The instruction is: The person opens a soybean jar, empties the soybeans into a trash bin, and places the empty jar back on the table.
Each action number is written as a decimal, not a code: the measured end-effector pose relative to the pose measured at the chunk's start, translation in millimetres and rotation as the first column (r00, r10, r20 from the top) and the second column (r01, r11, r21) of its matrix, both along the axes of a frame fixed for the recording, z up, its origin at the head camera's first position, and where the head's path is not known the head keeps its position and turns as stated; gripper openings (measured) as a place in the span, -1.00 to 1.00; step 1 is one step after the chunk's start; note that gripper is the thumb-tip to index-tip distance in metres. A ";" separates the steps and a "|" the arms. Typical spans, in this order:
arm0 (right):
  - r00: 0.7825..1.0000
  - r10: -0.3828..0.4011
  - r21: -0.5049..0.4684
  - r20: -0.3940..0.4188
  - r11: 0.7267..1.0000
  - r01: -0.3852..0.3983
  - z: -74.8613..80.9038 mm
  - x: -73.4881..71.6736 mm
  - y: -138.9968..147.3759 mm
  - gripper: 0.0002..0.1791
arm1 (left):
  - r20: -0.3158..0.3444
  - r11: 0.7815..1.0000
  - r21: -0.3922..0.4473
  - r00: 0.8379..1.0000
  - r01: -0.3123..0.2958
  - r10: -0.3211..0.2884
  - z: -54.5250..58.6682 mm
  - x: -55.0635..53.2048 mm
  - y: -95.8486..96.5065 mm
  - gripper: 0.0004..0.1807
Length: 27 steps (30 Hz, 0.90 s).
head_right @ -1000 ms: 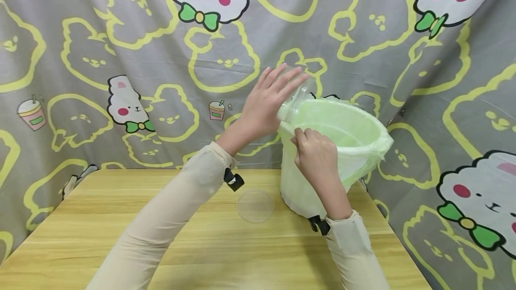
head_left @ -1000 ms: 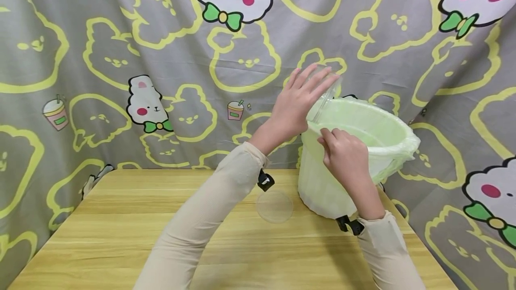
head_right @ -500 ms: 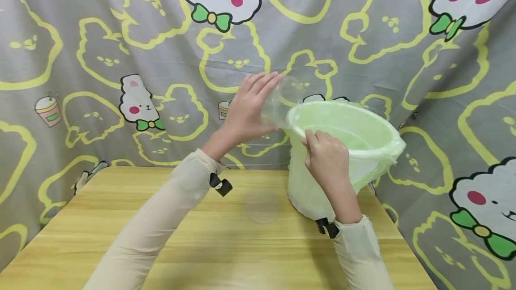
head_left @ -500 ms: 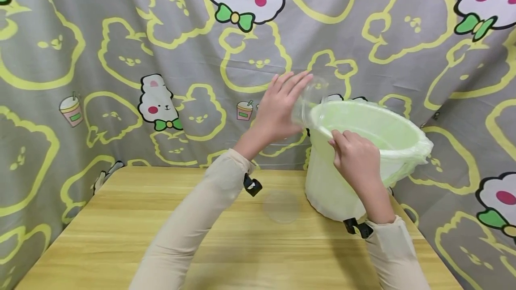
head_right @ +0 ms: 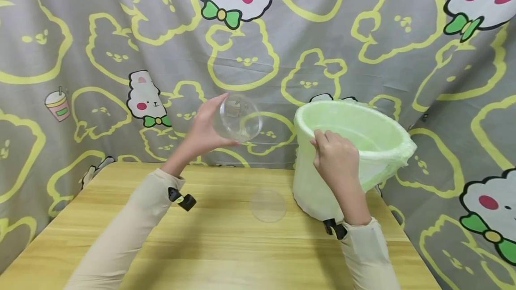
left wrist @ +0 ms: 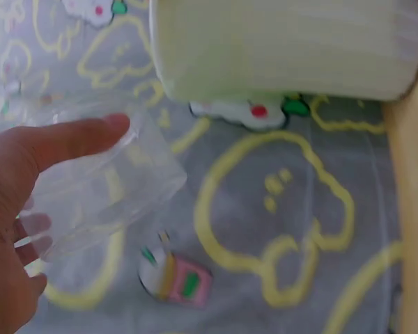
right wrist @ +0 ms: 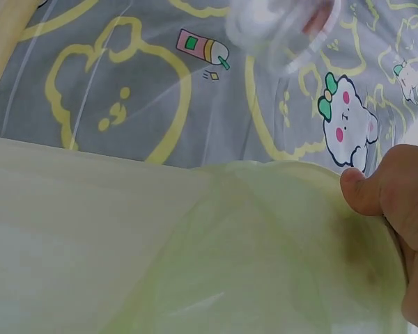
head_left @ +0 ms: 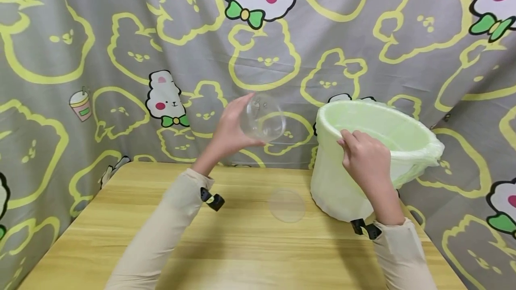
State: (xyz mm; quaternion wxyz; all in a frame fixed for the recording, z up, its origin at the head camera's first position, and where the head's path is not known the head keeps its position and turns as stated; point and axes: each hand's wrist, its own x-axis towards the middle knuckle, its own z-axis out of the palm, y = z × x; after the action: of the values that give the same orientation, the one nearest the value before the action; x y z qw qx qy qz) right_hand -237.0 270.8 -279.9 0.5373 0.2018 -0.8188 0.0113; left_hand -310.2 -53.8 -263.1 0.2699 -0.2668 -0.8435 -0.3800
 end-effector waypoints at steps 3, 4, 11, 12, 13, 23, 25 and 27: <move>1.000 -0.005 -0.001 0.006 1.000 0.005 0.0 -0.3 1.0 -0.84 | 0.090 0.997 0.079 0.996 0.008 -0.015 -17.6 -3.8 -22.4 0.38; 1.000 -0.006 -0.001 0.007 1.000 0.006 0.0 -0.6 1.2 -0.83 | 0.112 0.996 0.094 0.994 0.003 -0.013 -23.4 -4.7 -29.6 0.38; 1.000 0.000 -0.002 0.000 1.000 0.000 -0.2 -2.3 0.6 -0.82 | 0.231 0.986 0.166 0.973 -0.021 -0.018 -60.9 -9.0 -72.3 0.34; 1.000 -0.001 -0.002 -0.001 1.000 0.001 -0.3 -2.5 0.6 -0.82 | 0.245 0.986 0.161 0.970 -0.031 -0.010 -65.8 -9.5 -77.4 0.34; 1.000 -0.001 -0.002 -0.002 1.000 0.001 -0.3 -2.6 0.6 -0.82 | 0.260 0.987 0.155 0.966 -0.040 -0.001 -70.2 -9.4 -82.3 0.33; 1.000 -0.002 -0.005 0.014 1.000 0.002 -0.5 -1.3 0.6 -0.83 | 0.366 0.990 0.107 0.929 -0.096 0.050 -111.3 -7.8 -119.6 0.34; 1.000 0.002 -0.009 0.015 1.000 -0.002 -0.4 -1.4 0.3 -0.84 | 0.386 0.989 0.112 0.921 -0.095 0.045 -119.2 -7.5 -124.3 0.33; 1.000 0.007 -0.011 0.016 1.000 -0.007 -0.4 -1.5 0.0 -0.85 | 0.405 0.988 0.116 0.913 -0.099 0.044 -127.2 -7.7 -128.3 0.32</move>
State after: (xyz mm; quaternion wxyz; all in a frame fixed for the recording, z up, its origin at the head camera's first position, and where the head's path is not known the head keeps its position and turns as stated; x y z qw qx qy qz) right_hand -238.5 270.7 -280.3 0.5319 0.2015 -0.8223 0.0191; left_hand -317.9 -182.0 -390.3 0.1222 -0.1334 -0.8626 -0.4724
